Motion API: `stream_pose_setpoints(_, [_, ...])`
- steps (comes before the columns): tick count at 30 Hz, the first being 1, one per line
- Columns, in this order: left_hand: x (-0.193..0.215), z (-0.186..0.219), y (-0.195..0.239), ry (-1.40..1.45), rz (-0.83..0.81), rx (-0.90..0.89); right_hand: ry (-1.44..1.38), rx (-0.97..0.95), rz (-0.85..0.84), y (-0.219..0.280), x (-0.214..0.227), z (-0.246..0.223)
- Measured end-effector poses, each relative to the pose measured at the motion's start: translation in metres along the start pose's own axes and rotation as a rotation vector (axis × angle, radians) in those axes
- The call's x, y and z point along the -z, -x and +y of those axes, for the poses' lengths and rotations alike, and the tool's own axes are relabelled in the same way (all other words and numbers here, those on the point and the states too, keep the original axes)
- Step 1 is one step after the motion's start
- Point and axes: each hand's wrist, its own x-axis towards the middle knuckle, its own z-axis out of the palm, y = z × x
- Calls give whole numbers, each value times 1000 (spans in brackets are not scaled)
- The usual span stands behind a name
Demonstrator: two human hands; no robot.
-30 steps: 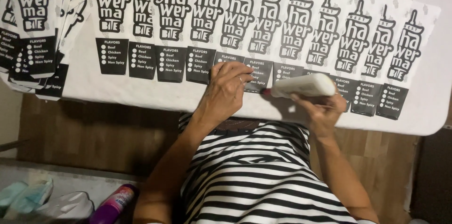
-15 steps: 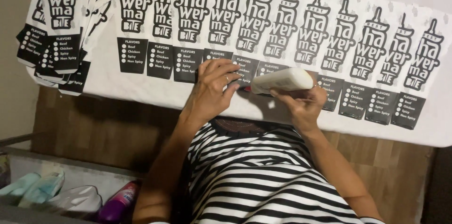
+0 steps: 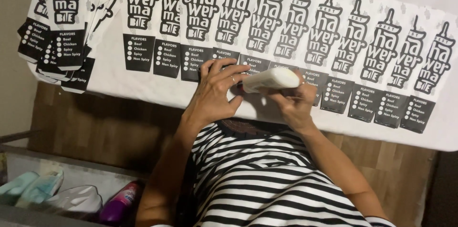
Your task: Applying glue to paper food wrappers and stacking them for assembly.
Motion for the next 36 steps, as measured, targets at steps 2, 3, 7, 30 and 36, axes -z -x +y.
stream_pose_setpoints(2, [-1,-1,0,2,7,0,23,2,2,-1,2,-6])
stream_pose_setpoints(3, [-1,-2,0,2,14,0,46,5,5,-2,3,-8])
stream_pose_setpoints(7, [-5,-5,0,3,37,-2,118,-31,7,1,30,-27])
stream_pose_setpoints(30, [-32,-14,0,-73,164,-5,212,-59,81,1,35,-31])
stream_pose_setpoints(36, [-1,-14,-3,-95,304,-94,157,-144,189,10,57,-2])
